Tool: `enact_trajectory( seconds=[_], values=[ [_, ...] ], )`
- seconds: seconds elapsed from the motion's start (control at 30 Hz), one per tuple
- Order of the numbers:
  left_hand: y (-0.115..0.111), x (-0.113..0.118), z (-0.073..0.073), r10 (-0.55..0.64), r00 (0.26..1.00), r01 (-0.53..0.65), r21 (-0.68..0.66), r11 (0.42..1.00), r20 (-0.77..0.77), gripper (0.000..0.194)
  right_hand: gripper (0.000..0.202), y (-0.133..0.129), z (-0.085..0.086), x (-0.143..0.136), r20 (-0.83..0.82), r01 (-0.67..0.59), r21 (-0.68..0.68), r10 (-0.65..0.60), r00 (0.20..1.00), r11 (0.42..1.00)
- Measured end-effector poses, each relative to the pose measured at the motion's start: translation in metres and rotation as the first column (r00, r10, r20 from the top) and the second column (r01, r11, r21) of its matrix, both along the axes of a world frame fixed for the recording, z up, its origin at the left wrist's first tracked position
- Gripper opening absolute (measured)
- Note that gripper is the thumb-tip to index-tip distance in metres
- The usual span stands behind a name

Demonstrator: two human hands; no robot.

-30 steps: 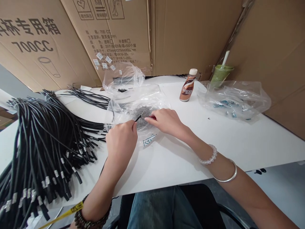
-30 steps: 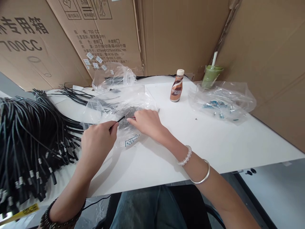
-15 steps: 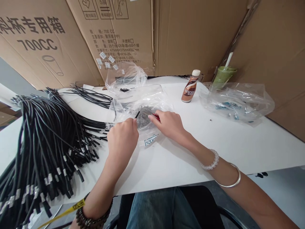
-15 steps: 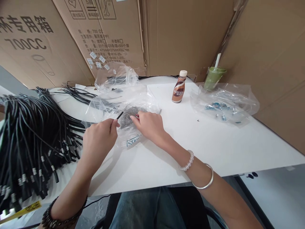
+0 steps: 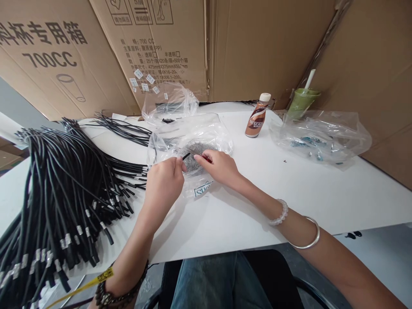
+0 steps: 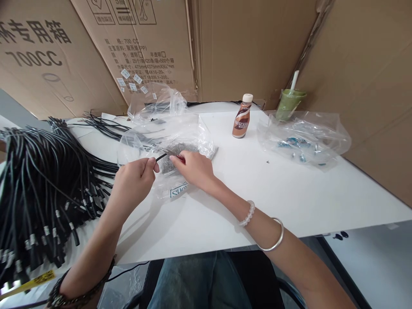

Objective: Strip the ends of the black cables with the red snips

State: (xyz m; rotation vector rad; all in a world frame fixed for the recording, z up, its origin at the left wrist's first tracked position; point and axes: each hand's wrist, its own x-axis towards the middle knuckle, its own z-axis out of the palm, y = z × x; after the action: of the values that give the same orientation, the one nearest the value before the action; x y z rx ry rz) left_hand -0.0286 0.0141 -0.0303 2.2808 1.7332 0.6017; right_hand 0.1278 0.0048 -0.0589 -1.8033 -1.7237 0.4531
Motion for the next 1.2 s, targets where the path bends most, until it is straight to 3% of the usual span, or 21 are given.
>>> enact_trajectory(
  seconds=[0.23, 0.5, 0.9, 1.07, 1.2],
  values=[
    [0.003, -0.002, 0.0, 0.0, 1.0, 0.001, -0.02, 1.0, 0.025, 0.035, 0.042, 0.007, 0.001, 0.002, -0.09, -0.053, -0.057, 0.047, 0.995, 0.997],
    [0.006, -0.004, 0.0, 0.008, 0.998, -0.007, -0.035, 0.999, 0.056, 0.034, 0.041, 0.003, 0.002, 0.004, -0.032, 0.029, -0.016, -0.029, 0.999, 0.999],
    [0.004, -0.004, 0.001, -0.006, 0.992, 0.011, -0.046, 0.999, 0.124, 0.032, 0.042, 0.004, 0.001, 0.001, -0.022, -0.001, 0.012, 0.001, 1.0, 1.0],
    [0.005, -0.005, 0.0, 0.009, 0.975, 0.011, -0.088, 0.996, 0.223, 0.032, 0.042, 0.002, -0.001, 0.0, -0.044, 0.027, 0.044, -0.025, 0.999, 0.999],
    [0.009, -0.006, -0.001, 0.02, 0.917, 0.072, -0.213, 0.974, 0.399, 0.032, 0.041, -0.002, -0.002, -0.003, -0.047, 0.05, 0.108, -0.046, 0.998, 0.993]
  ],
)
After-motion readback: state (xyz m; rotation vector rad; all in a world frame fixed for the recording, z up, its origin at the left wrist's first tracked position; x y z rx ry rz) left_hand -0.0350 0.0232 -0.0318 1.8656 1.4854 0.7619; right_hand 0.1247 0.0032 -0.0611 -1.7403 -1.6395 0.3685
